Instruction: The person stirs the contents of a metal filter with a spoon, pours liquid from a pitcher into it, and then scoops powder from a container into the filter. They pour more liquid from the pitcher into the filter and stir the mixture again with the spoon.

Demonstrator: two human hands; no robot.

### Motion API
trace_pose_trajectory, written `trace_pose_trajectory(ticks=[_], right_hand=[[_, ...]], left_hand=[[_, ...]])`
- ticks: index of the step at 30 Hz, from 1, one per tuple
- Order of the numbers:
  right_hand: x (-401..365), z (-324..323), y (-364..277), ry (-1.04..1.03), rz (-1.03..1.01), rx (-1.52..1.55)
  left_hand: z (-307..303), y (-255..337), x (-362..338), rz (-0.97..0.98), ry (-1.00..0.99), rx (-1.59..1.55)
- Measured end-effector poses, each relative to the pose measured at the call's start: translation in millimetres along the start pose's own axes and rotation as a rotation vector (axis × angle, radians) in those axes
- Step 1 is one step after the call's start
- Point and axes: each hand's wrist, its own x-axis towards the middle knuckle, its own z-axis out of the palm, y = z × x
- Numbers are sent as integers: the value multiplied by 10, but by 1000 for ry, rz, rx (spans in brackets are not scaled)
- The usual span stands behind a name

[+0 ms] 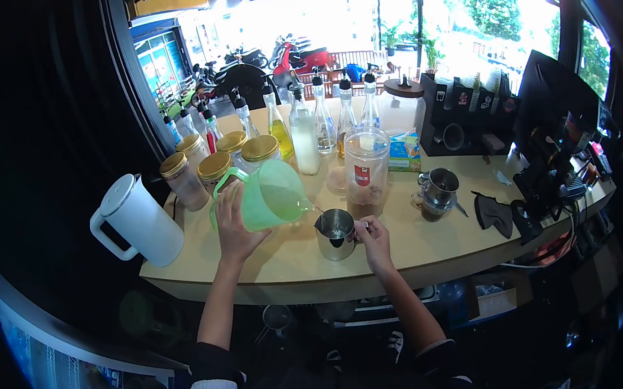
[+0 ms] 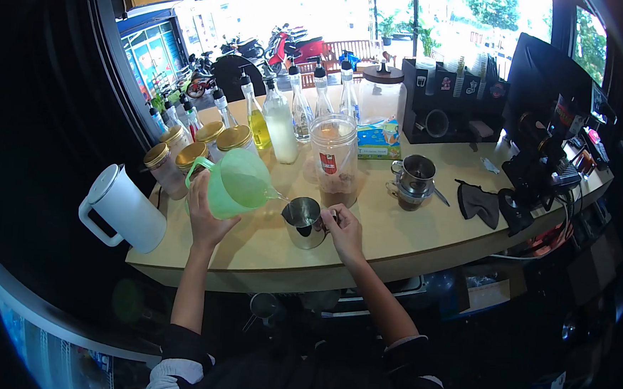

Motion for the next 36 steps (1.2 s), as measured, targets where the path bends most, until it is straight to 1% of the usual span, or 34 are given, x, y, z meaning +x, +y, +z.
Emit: trace_pose_trajectory(ticks=[23, 32, 36], right_hand=[[-17, 9, -29, -15, 8, 18], [0, -1, 14, -14, -8, 27], [-2, -2, 14, -13, 14, 34]], left_hand=[[-20, -2, 36, 35, 3, 7], [-47, 4, 64, 27, -13, 8], [-45, 25, 61, -6, -27, 5]])
